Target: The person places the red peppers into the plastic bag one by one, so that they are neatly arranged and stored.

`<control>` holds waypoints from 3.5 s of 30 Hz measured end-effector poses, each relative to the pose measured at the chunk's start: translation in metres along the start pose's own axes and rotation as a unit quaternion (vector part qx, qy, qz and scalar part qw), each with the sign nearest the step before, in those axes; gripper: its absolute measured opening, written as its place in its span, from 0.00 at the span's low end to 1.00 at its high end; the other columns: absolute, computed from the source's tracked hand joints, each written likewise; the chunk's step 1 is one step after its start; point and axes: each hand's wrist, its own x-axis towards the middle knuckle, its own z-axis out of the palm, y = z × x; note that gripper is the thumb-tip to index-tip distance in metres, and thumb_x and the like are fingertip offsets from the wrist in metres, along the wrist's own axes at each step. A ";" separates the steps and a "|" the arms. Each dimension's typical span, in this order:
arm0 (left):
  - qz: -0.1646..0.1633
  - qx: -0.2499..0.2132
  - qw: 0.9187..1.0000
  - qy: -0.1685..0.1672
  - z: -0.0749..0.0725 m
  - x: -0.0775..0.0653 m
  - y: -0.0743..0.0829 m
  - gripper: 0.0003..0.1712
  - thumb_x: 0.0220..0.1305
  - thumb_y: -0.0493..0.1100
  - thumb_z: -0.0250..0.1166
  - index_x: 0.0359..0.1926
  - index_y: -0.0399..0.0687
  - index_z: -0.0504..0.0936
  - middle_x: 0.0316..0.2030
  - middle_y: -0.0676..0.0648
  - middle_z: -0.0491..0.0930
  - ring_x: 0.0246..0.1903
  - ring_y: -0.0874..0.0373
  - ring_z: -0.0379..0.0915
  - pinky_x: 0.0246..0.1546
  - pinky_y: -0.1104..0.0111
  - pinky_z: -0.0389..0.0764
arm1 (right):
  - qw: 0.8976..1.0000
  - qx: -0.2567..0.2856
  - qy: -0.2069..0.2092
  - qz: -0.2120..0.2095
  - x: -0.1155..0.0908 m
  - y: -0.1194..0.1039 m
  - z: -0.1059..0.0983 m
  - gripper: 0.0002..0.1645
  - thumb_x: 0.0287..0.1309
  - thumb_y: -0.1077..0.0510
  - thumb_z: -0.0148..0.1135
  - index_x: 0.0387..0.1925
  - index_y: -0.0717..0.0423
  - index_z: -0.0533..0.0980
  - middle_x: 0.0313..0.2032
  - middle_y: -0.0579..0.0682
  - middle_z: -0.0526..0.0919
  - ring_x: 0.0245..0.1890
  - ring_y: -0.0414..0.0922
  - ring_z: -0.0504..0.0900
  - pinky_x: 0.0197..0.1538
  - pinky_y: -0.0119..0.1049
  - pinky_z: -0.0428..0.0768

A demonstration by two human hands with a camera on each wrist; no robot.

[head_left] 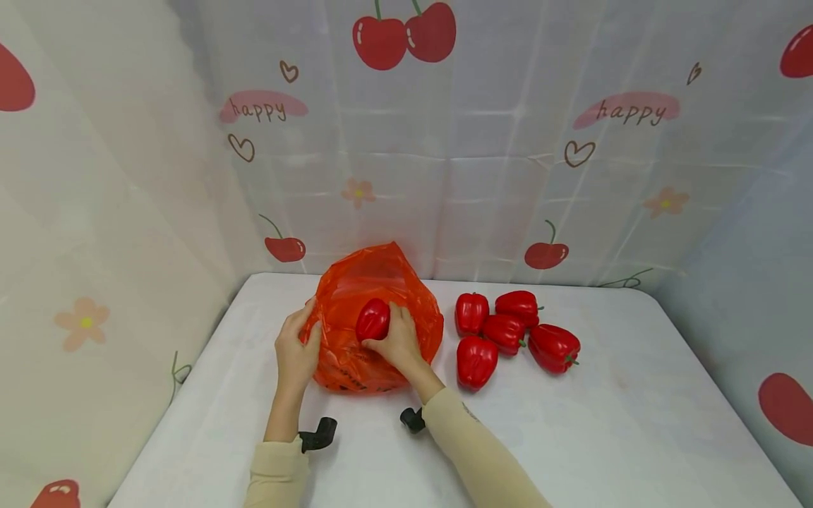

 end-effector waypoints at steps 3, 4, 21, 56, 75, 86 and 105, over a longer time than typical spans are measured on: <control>0.003 -0.001 1.000 0.003 0.001 0.000 0.000 0.26 0.66 0.30 0.58 0.65 0.43 0.73 0.57 0.37 0.76 0.61 0.43 0.70 0.64 0.49 0.71 | 1.000 -0.008 -0.002 0.005 0.001 0.002 0.002 0.56 0.44 0.51 0.78 0.71 0.59 0.58 0.62 0.59 0.68 0.64 0.58 0.67 0.60 0.56 0.77; 0.004 0.000 1.000 0.003 0.001 0.000 0.000 0.26 0.66 0.30 0.58 0.65 0.43 0.74 0.57 0.37 0.76 0.61 0.43 0.70 0.64 0.49 0.71 | 1.000 -0.011 -0.002 0.006 0.001 0.002 0.002 0.56 0.44 0.51 0.78 0.71 0.60 0.58 0.62 0.60 0.68 0.64 0.58 0.67 0.61 0.56 0.77; -0.005 0.002 1.000 -0.004 0.001 -0.001 0.001 0.27 0.67 0.31 0.58 0.66 0.45 0.73 0.58 0.37 0.75 0.61 0.43 0.70 0.64 0.48 0.71 | 1.000 0.008 -0.015 0.001 -0.006 0.001 -0.002 0.59 0.46 0.50 0.77 0.73 0.60 0.55 0.66 0.61 0.65 0.65 0.58 0.67 0.62 0.57 0.75; -0.011 0.005 1.000 -0.005 -0.001 0.001 0.001 0.28 0.67 0.32 0.58 0.67 0.47 0.72 0.57 0.37 0.75 0.61 0.42 0.69 0.65 0.47 0.70 | 0.993 -0.042 0.101 -0.054 -0.094 0.044 -0.134 0.57 0.43 0.52 0.79 0.72 0.56 0.59 0.68 0.59 0.65 0.68 0.58 0.64 0.54 0.60 0.79; -0.013 0.000 1.000 -0.004 -0.001 0.002 0.000 0.28 0.67 0.31 0.58 0.67 0.48 0.72 0.57 0.37 0.75 0.61 0.42 0.70 0.64 0.47 0.70 | 0.996 -0.057 0.065 0.012 -0.100 0.091 -0.145 0.59 0.42 0.54 0.79 0.73 0.61 0.56 0.68 0.63 0.63 0.68 0.61 0.61 0.59 0.62 0.75; -0.028 -0.001 1.000 -0.014 -0.001 0.002 0.001 0.28 0.68 0.33 0.57 0.68 0.49 0.71 0.58 0.38 0.74 0.61 0.43 0.68 0.65 0.48 0.70 | 0.998 -0.026 0.027 0.053 -0.097 0.104 -0.135 0.63 0.41 0.53 0.80 0.74 0.58 0.53 0.67 0.62 0.61 0.66 0.60 0.61 0.58 0.60 0.77; -0.039 0.008 0.999 -0.018 -0.003 0.002 0.003 0.28 0.69 0.34 0.57 0.69 0.50 0.70 0.59 0.38 0.73 0.62 0.43 0.68 0.65 0.48 0.70 | 0.998 -0.013 0.030 0.049 -0.094 0.110 -0.129 0.60 0.43 0.61 0.78 0.73 0.60 0.53 0.66 0.62 0.61 0.65 0.60 0.64 0.62 0.56 0.75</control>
